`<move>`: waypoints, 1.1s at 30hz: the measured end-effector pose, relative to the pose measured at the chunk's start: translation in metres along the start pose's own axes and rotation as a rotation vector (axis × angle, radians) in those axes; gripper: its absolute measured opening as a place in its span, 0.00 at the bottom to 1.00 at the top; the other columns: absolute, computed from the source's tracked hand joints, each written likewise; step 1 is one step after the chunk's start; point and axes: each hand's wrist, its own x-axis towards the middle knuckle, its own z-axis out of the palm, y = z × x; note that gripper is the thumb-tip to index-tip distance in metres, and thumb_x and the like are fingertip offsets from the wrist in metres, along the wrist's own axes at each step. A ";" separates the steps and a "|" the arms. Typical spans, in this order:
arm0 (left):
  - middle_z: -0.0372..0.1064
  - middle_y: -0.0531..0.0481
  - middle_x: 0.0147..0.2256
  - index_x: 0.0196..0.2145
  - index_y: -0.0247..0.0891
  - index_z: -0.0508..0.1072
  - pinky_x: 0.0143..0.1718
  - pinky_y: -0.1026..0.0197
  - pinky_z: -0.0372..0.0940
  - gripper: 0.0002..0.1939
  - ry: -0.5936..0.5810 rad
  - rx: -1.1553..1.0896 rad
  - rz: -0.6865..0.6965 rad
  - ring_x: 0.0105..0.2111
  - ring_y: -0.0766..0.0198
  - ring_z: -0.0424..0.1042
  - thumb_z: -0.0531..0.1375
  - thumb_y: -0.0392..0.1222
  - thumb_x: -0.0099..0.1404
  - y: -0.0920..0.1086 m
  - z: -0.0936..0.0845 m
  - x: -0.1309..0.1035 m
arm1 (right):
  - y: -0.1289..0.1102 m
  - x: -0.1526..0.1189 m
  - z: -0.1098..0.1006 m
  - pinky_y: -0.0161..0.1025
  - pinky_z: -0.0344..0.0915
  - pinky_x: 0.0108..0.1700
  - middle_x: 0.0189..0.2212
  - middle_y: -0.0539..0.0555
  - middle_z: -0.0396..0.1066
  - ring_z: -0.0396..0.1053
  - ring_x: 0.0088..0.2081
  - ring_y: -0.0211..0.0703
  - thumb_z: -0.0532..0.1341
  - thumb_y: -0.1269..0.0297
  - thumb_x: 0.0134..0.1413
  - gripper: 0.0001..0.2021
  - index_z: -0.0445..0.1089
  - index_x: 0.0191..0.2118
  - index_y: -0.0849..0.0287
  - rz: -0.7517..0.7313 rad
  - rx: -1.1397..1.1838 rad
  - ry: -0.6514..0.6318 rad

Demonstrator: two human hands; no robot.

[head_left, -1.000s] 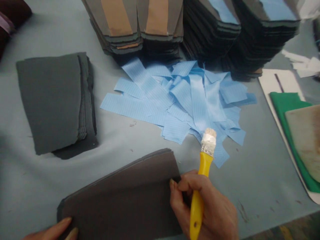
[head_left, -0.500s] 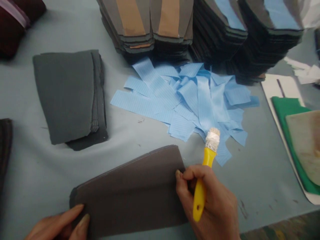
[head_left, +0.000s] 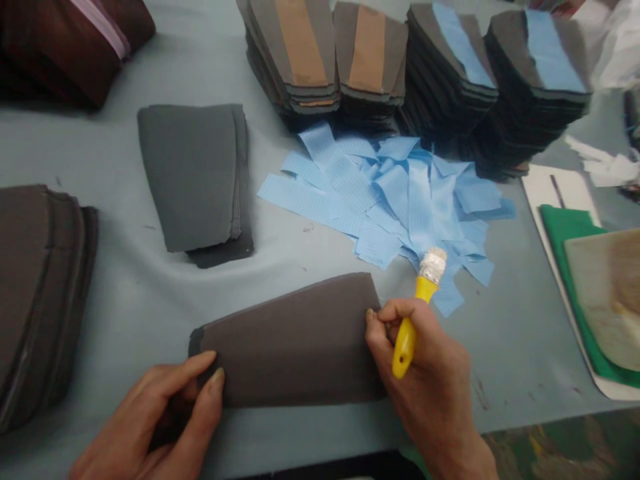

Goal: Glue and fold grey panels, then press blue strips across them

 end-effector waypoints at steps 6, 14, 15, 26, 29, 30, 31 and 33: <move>0.68 0.59 0.29 0.47 0.49 0.79 0.31 0.62 0.65 0.07 0.051 0.004 0.011 0.25 0.67 0.67 0.62 0.47 0.74 0.021 0.001 0.007 | 0.003 -0.001 0.001 0.33 0.59 0.26 0.23 0.43 0.69 0.67 0.21 0.35 0.62 0.68 0.65 0.06 0.65 0.36 0.54 -0.098 -0.113 0.042; 0.68 0.59 0.28 0.46 0.44 0.78 0.32 0.62 0.64 0.06 0.088 0.010 0.088 0.26 0.67 0.67 0.62 0.41 0.72 0.021 0.005 0.010 | 0.007 -0.012 0.004 0.38 0.51 0.27 0.23 0.48 0.71 0.66 0.23 0.41 0.62 0.56 0.68 0.09 0.70 0.36 0.54 -0.035 -0.269 0.070; 0.68 0.58 0.28 0.45 0.43 0.78 0.32 0.62 0.64 0.06 0.090 0.013 0.090 0.26 0.67 0.67 0.62 0.41 0.72 0.022 0.005 0.010 | 0.008 -0.012 0.004 0.39 0.50 0.27 0.23 0.48 0.71 0.65 0.23 0.41 0.62 0.55 0.69 0.10 0.70 0.36 0.54 -0.036 -0.293 0.079; 0.67 0.58 0.28 0.45 0.44 0.79 0.34 0.60 0.64 0.06 0.088 -0.041 0.028 0.27 0.66 0.66 0.63 0.42 0.71 0.025 0.005 0.009 | 0.012 -0.011 0.006 0.43 0.70 0.45 0.56 0.56 0.79 0.79 0.46 0.51 0.63 0.74 0.65 0.06 0.70 0.43 0.54 -0.357 -0.306 0.150; 0.66 0.58 0.27 0.43 0.42 0.79 0.33 0.61 0.64 0.06 0.091 -0.053 0.027 0.26 0.67 0.66 0.63 0.41 0.71 0.026 0.005 0.009 | 0.016 -0.007 0.005 0.46 0.73 0.52 0.56 0.57 0.79 0.80 0.52 0.52 0.60 0.76 0.68 0.08 0.69 0.44 0.55 -0.515 -0.210 0.079; 0.66 0.58 0.27 0.43 0.42 0.79 0.32 0.62 0.64 0.06 0.089 -0.053 0.027 0.26 0.67 0.66 0.63 0.41 0.71 0.027 0.004 0.009 | 0.018 -0.005 0.005 0.47 0.74 0.53 0.56 0.57 0.79 0.80 0.53 0.53 0.60 0.76 0.68 0.07 0.69 0.44 0.55 -0.551 -0.185 0.062; 0.66 0.58 0.27 0.43 0.42 0.79 0.32 0.62 0.64 0.06 0.089 -0.051 0.025 0.26 0.68 0.66 0.63 0.40 0.70 0.027 0.004 0.009 | 0.019 -0.004 0.006 0.48 0.74 0.53 0.55 0.58 0.79 0.80 0.52 0.54 0.61 0.75 0.69 0.06 0.70 0.44 0.55 -0.578 -0.163 0.052; 0.66 0.59 0.27 0.42 0.42 0.80 0.31 0.62 0.63 0.06 0.092 -0.043 0.012 0.25 0.68 0.66 0.62 0.40 0.70 0.027 0.004 0.009 | 0.021 0.000 0.006 0.50 0.74 0.53 0.55 0.59 0.79 0.80 0.51 0.55 0.62 0.71 0.71 0.03 0.70 0.44 0.56 -0.615 -0.129 0.037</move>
